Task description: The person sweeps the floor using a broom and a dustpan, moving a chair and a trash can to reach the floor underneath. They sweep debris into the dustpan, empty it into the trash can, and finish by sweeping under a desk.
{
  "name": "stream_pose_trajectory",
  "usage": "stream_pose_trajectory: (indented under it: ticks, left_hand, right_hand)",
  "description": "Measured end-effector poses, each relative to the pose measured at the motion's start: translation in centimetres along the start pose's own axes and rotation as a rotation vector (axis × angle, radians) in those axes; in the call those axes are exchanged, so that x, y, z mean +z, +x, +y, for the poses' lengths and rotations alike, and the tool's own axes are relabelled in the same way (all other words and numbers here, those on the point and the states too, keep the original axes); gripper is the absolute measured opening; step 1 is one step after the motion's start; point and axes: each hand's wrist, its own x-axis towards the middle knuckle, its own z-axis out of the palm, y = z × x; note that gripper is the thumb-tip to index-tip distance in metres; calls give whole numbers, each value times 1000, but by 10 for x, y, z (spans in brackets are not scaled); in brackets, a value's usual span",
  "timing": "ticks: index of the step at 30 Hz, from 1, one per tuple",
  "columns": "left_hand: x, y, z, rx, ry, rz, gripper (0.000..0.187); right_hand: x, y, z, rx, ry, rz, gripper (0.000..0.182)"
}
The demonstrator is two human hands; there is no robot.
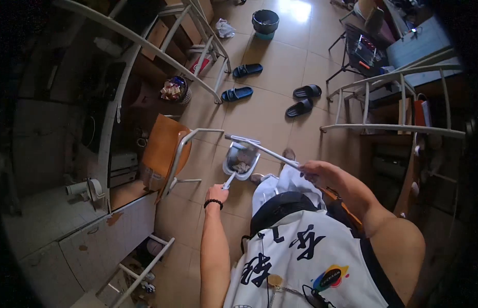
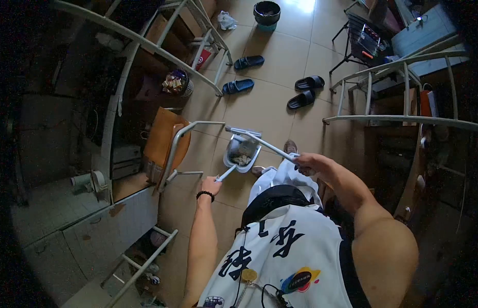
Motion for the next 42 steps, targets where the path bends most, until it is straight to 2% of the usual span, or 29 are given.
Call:
stream_pose_trajectory:
  ticks: [1, 2, 3, 5, 6, 8, 9, 11, 12, 14, 16, 17, 19, 20, 21, 23, 24, 25, 26, 27, 30, 32, 34, 36, 37, 39, 41, 42]
  left_hand:
    - [-7, -6, 4, 9, 0, -2, 29]
    - [-7, -8, 5, -1, -16, 4, 29]
    - [-6, -12, 3, -5, -30, -11, 28]
    - [-5, -15, 0, -18, -46, -28, 28]
    - [-4, -15, 1, -16, -42, -7, 27]
    - [1, -17, 0, -25, -44, 9, 27]
    - [1, -16, 0, -11, -44, 10, 27]
    - [1, -14, 0, 16, -47, 15, 28]
    - [1, -13, -1, 12, -55, 21, 28]
    - [3, -16, -4, 17, -35, 32, 27]
    - [3, -14, -6, 3, -46, 24, 26]
    - [3, -13, -7, -12, -50, 13, 25]
    - [8, -12, -16, -44, -75, -2, 25]
    - [9, -12, -20, -70, -85, -29, 26]
    - [12, -18, -25, -81, -107, -19, 26]
    - [21, -37, -38, -50, -255, 9, 29]
    - [20, -54, -37, -144, -342, 4, 34]
    - [36, -59, -49, -126, -352, 72, 34]
    - [52, -65, -61, -108, -359, 137, 34]
    - [51, -81, -62, -185, -385, 137, 34]
    - [73, -99, -85, -257, -538, 169, 31]
    - [88, -97, -106, -325, -524, 146, 31]
    - [101, -88, -122, -353, -506, 167, 31]
    - [98, -85, -123, -368, -475, 191, 31]
    - [96, -81, -124, -377, -476, 193, 31]
    - [82, -79, -118, -393, -477, 196, 30]
    - [60, -81, -104, -491, -508, 68, 30]
    - [59, -84, -101, -495, -507, 62, 30]
  right_hand:
    - [-7, -21, -2, -111, 13, -5, 38]
    - [-8, -30, -22, 165, -103, 89, 38]
    - [-8, -33, -25, 172, -119, 83, 38]
    - [-7, -33, -27, -29, -252, 38, 38]
    - [2, -26, -38, -24, -261, 32, 38]
    - [29, 2, -53, 48, -442, 184, 32]
    - [8, 63, -17, -245, -238, -200, 37]
    - [2, 130, 19, -304, -93, -377, 40]
    - [19, 138, 20, -86, -164, -166, 38]
    - [6, 169, 49, -223, 78, -602, 22]
    - [40, 87, 7, 260, 40, -186, 27]
    - [21, 97, 18, 253, 66, -347, 36]
    - [16, 41, -2, 248, -133, -165, 42]
    - [1, 26, -5, 308, -6, -287, 45]
    - [6, 0, -18, 312, -32, -285, 45]
    - [17, -50, -43, 115, -416, -137, 39]
    - [21, -52, -48, 114, -430, -140, 39]
    - [24, -51, -53, 92, -465, -125, 43]
    - [28, -49, -58, 70, -497, -109, 47]
    - [34, -41, -64, 69, -502, -114, 47]
    - [61, 18, -88, 62, -637, -40, 45]
    - [65, 94, -87, -68, -757, -175, 43]
    - [104, 124, -112, -308, -1184, -61, 38]
    - [164, 117, -139, -138, -920, 140, 32]
    - [177, 130, -140, -143, -926, 137, 32]
    - [195, 168, -129, -224, -884, 271, 32]
    - [201, 200, -111, -131, -967, 273, 29]
    - [195, 212, -98, -136, -1137, 80, 26]
